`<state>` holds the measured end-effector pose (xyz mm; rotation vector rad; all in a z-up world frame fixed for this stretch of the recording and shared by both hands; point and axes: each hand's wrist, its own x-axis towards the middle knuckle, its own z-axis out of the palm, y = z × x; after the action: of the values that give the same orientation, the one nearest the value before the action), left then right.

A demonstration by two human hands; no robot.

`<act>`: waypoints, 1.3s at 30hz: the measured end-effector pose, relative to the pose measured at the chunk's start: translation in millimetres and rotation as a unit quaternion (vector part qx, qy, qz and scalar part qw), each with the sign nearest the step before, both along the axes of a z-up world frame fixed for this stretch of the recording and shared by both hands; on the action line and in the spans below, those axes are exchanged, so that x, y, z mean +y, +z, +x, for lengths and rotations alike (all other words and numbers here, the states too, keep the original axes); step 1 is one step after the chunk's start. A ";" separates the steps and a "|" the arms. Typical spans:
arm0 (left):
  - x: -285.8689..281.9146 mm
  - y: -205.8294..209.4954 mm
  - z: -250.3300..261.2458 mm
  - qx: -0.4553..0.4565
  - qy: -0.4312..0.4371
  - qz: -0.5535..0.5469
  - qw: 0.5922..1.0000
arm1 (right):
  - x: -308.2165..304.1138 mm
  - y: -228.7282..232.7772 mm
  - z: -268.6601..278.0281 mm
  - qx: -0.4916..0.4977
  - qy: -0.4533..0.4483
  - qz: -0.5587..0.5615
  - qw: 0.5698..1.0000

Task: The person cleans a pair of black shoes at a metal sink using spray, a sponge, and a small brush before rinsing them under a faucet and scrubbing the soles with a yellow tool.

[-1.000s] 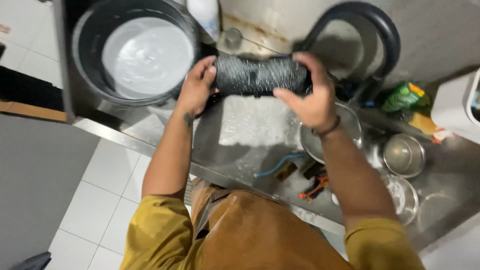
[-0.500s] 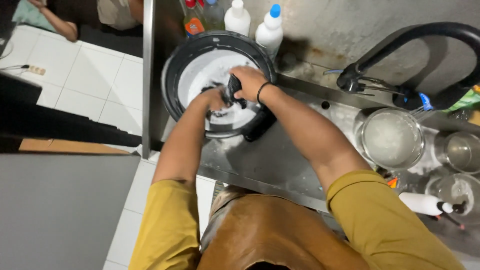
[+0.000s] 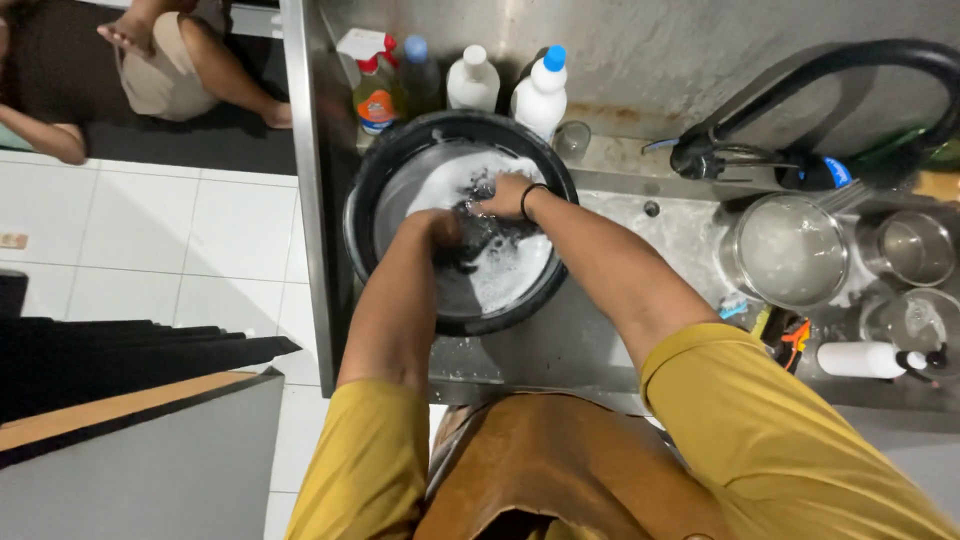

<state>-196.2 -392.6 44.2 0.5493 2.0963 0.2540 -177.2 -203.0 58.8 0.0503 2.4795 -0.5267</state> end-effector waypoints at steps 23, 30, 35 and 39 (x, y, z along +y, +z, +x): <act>38.0 249.7 65.8 0.126 0.327 0.364 0.863 | 127.9 57.4 215.5 0.453 -0.231 -0.304 0.806; 155.5 250.3 79.0 0.267 0.081 0.469 0.838 | 162.6 41.3 272.8 0.541 -0.282 -0.227 0.759; 225.8 281.4 108.7 0.226 0.048 0.483 0.844 | 202.6 92.4 312.7 0.665 -0.200 -0.148 0.704; 260.4 299.8 144.5 0.191 0.050 0.561 0.804 | 224.3 130.1 331.6 0.721 -0.200 -0.068 0.660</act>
<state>-51.8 -132.2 344.0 1.2460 2.1761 1.6224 154.4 21.3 189.0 0.1763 4.0062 -1.3200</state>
